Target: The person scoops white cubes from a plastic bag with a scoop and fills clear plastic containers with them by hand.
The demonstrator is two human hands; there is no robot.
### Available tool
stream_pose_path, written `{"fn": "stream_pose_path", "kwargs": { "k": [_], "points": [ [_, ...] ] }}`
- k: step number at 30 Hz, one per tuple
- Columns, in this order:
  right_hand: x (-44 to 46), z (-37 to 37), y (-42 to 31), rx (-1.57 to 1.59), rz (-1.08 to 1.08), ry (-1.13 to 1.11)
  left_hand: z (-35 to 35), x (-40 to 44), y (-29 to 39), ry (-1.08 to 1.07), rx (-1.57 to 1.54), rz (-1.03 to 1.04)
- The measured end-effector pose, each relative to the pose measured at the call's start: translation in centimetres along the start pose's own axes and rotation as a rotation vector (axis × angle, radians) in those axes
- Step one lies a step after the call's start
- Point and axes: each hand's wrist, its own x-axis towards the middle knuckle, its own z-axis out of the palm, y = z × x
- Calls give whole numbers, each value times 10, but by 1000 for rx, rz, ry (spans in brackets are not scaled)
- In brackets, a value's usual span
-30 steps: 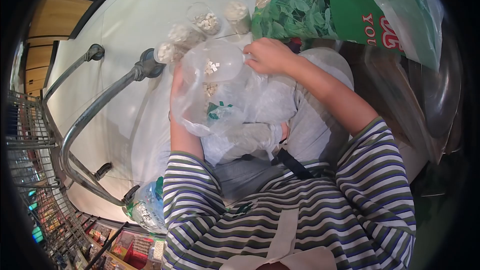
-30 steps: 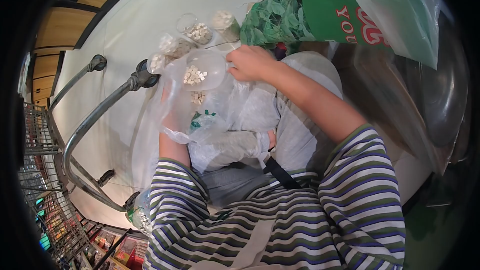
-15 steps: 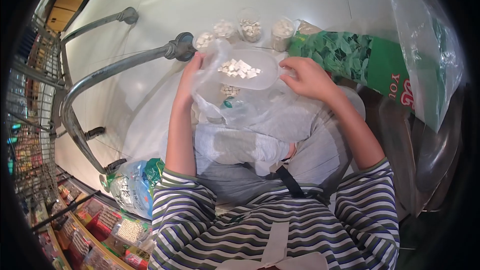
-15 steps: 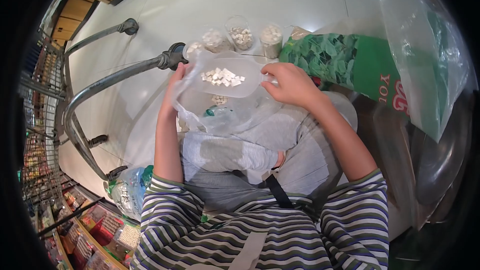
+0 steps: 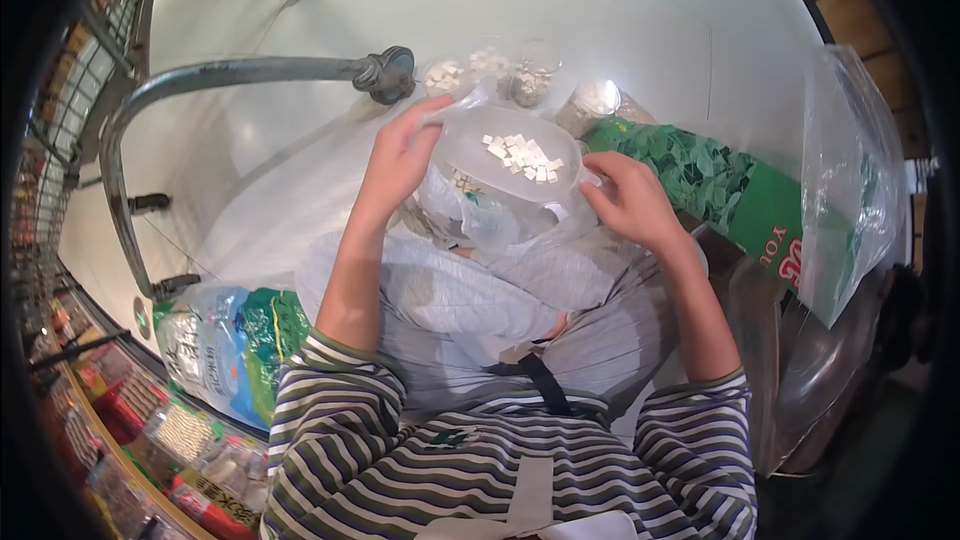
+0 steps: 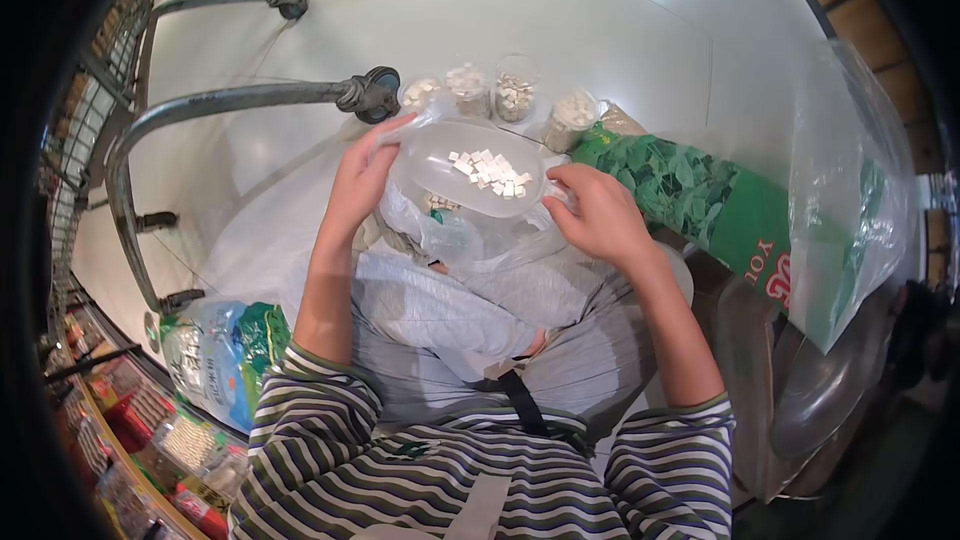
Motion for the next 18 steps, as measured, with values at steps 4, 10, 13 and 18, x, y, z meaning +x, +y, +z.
{"fn": "stream_pose_path", "kwargs": {
  "k": [4, 10, 13, 18],
  "points": [
    [-11, -13, -2, -19, 7, -38, -2, 5, -14, 106, -189, -124],
    [-20, -38, 1, 16, 116, 37, -15, 3, -7, 158, -16, -38],
    [-11, -51, 1, -92, 8, 123, -17, 1, 5, 149, 194, -144],
    [18, -65, 4, -184, 48, 182, -14, 6, -12, 217, 90, -59]
  ]
}}
